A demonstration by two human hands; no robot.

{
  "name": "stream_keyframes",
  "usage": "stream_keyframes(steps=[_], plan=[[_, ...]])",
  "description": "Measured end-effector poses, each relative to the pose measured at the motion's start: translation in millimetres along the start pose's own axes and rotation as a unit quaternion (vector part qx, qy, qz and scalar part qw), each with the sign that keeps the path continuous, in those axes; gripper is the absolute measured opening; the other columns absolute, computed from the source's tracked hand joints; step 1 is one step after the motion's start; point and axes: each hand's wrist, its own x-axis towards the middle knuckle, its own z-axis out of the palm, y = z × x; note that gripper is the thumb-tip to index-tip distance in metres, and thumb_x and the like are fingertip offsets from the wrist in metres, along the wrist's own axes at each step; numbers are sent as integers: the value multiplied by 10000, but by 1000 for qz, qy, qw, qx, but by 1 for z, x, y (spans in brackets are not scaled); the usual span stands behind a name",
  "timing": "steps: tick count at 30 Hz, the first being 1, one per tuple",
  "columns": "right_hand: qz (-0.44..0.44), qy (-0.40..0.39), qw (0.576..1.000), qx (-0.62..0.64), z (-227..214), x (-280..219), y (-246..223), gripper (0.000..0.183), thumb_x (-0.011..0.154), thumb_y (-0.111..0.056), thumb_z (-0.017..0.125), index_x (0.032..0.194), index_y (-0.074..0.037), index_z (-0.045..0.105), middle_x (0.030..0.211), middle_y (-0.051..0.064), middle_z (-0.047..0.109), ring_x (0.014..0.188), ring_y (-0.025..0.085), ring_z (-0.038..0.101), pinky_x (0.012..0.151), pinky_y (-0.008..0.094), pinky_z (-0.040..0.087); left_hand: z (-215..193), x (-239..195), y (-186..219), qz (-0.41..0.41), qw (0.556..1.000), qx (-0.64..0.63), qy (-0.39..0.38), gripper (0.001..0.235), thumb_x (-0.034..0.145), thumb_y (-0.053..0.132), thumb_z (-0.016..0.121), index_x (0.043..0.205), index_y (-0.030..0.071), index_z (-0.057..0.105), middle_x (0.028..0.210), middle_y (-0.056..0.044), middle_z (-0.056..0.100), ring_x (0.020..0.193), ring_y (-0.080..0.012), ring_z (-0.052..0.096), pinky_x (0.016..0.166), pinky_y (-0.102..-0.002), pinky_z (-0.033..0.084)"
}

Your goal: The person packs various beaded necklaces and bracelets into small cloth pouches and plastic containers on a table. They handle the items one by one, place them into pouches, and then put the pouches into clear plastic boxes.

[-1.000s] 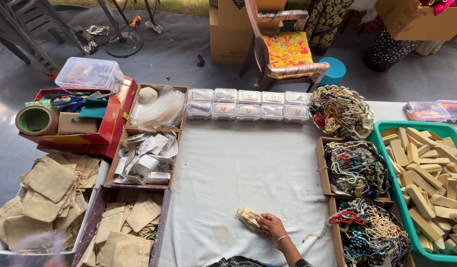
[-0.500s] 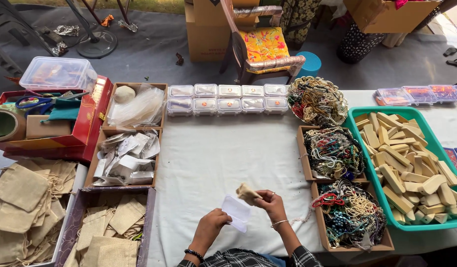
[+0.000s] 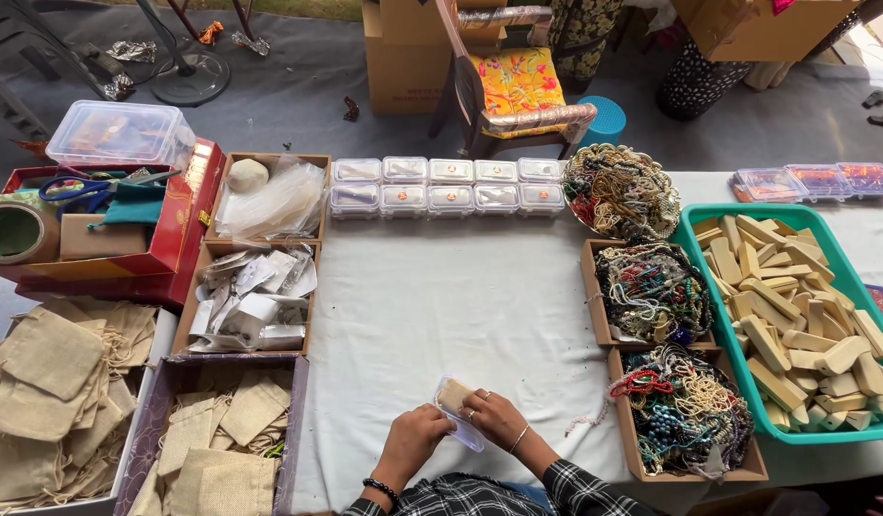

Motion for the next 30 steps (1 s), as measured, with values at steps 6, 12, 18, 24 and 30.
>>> stream_keyframes(steps=[6, 12, 18, 24, 30], plan=[[130, -107, 977, 128, -70, 5, -17, 442, 988, -284, 510, 1416, -201, 586, 1217, -18, 742, 1347, 261, 447, 1038, 474, 314, -5, 14, -1, -4, 1000, -2, -10, 224, 808, 182, 794, 1019, 160, 723, 905, -8, 711, 817, -228, 697, 648, -384, 545], [340, -10, 886, 316, -33, -22, 0, 599, 989, -487, 377, 1546, -271, 420, 1264, -69, 774, 1488, 223, 324, 1147, 473, 155, -11, 49, 7, -64, 998, -7, -21, 483, 785, 208, 818, 1231, 155, 640, 1102, -23, 701, 811, -267, 703, 641, -380, 557], [422, 114, 873, 217, -22, -24, -7, 671, 721, -394, 845, 1351, -313, 632, 1161, -108, 772, 1290, 171, 530, 1084, 425, 283, 29, 70, -23, -77, 996, 40, -17, 476, 715, 253, 863, 1136, 164, 659, 1090, -7, 681, 960, -243, 670, 736, -393, 542], [462, 103, 869, 141, -21, -13, -5, 467, 654, -384, 896, 1101, -314, 781, 1220, -130, 695, 1266, 172, 498, 1007, 421, 261, 56, 78, -42, -95, 989, 107, -40, 417, 652, 287, 882, 1027, 185, 730, 1097, 33, 673, 1089, -214, 602, 766, -404, 508], [487, 32, 866, 110, -26, -5, 1, 346, 647, -429, 896, 962, -304, 824, 1193, -158, 676, 1273, 168, 465, 980, 426, 251, 69, 82, -55, -140, 974, 156, -87, 350, 659, 304, 883, 979, 220, 768, 1073, 70, 679, 1098, -198, 584, 782, -398, 502]])
